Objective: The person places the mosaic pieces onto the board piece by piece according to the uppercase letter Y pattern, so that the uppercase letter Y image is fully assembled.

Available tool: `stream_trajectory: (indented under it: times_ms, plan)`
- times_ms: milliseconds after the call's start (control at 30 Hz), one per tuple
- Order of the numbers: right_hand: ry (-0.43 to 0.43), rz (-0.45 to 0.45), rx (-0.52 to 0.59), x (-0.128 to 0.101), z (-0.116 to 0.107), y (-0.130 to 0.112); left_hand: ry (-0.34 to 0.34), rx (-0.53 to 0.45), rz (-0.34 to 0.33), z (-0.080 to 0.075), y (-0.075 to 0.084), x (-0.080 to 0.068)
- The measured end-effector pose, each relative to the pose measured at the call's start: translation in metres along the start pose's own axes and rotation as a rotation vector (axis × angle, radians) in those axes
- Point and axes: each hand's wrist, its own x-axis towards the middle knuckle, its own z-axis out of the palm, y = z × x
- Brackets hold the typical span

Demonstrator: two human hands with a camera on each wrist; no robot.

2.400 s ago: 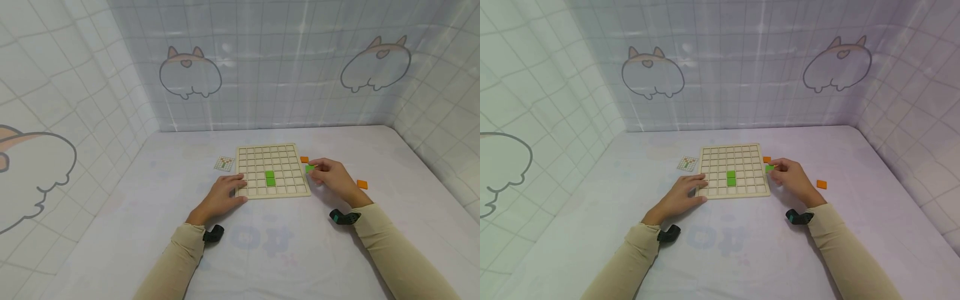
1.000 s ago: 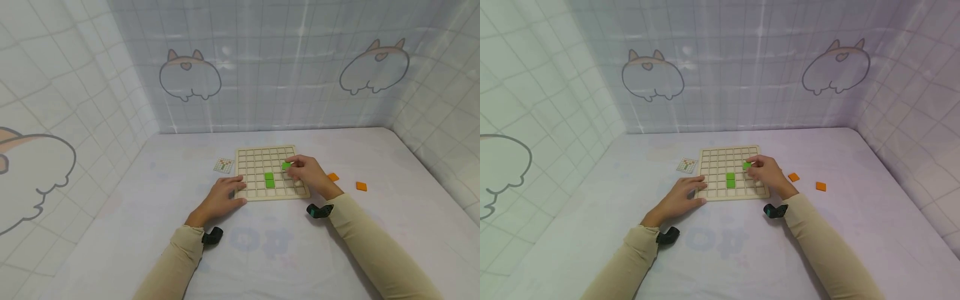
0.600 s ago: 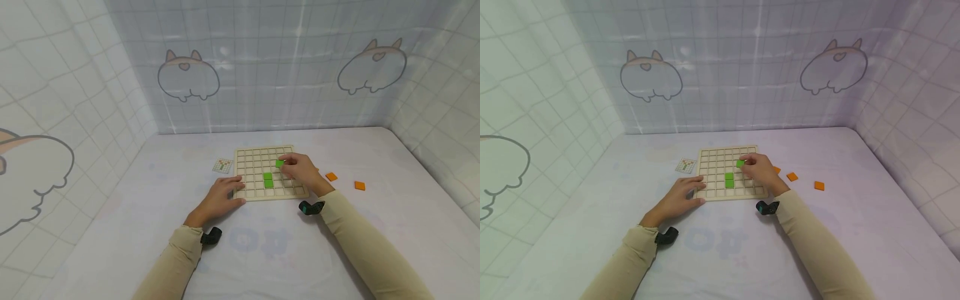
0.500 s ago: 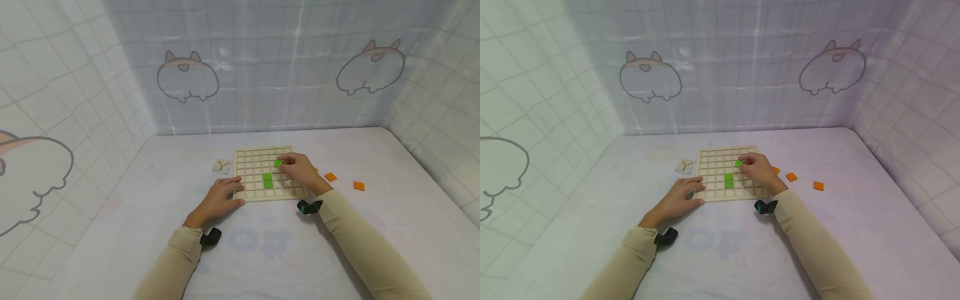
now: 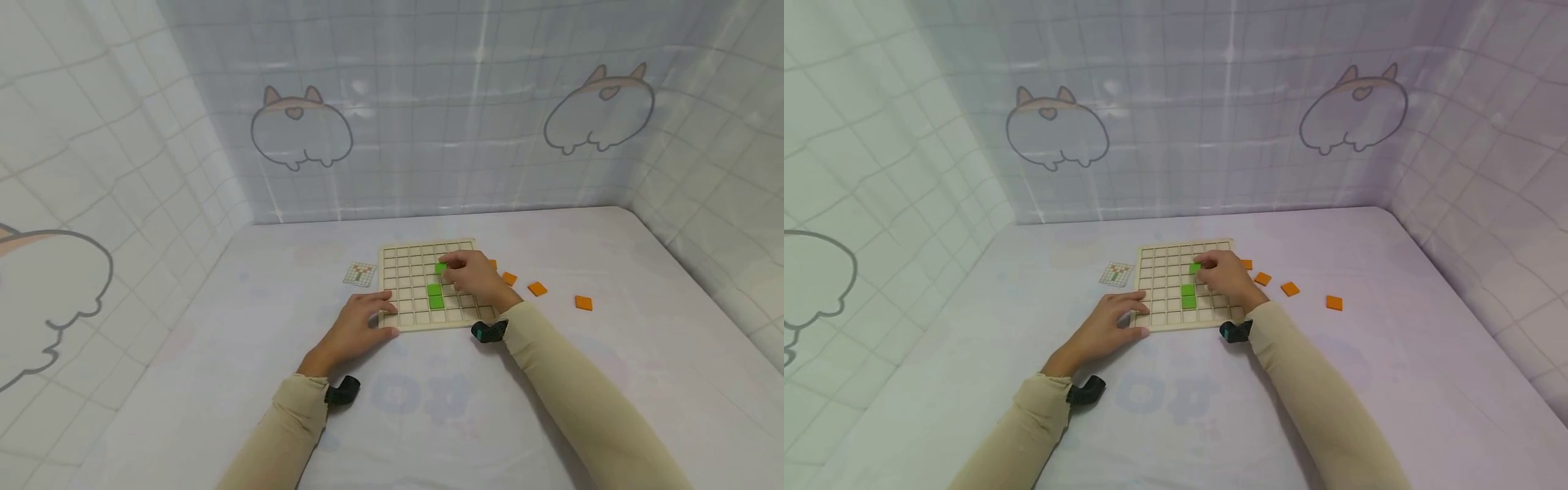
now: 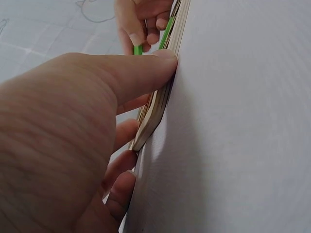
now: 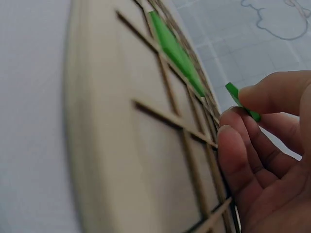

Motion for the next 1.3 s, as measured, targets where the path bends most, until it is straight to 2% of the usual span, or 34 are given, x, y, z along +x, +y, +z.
stream_trajectory:
  times_ms: [233, 633, 900, 1100, 1300]
  plan:
    - [0.003, -0.050, -0.107, 0.002, 0.005, 0.002, 0.000, -0.003, -0.002, 0.001, 0.000, 0.000]
    - [-0.042, -0.040, -0.204, 0.003, 0.005, -0.005, 0.002, -0.008, 0.006, 0.001, 0.001, 0.001]
    - [-0.116, -0.062, -0.173, 0.005, -0.001, -0.005, 0.011, -0.001, 0.007, 0.001, 0.001, 0.001]
    - [-0.132, -0.035, -0.137, 0.005, -0.003, -0.004, 0.011, 0.006, 0.012, 0.001, -0.001, 0.003]
    - [-0.133, -0.053, -0.161, 0.004, -0.003, -0.002, 0.010, 0.004, 0.005, 0.002, -0.001, 0.003]
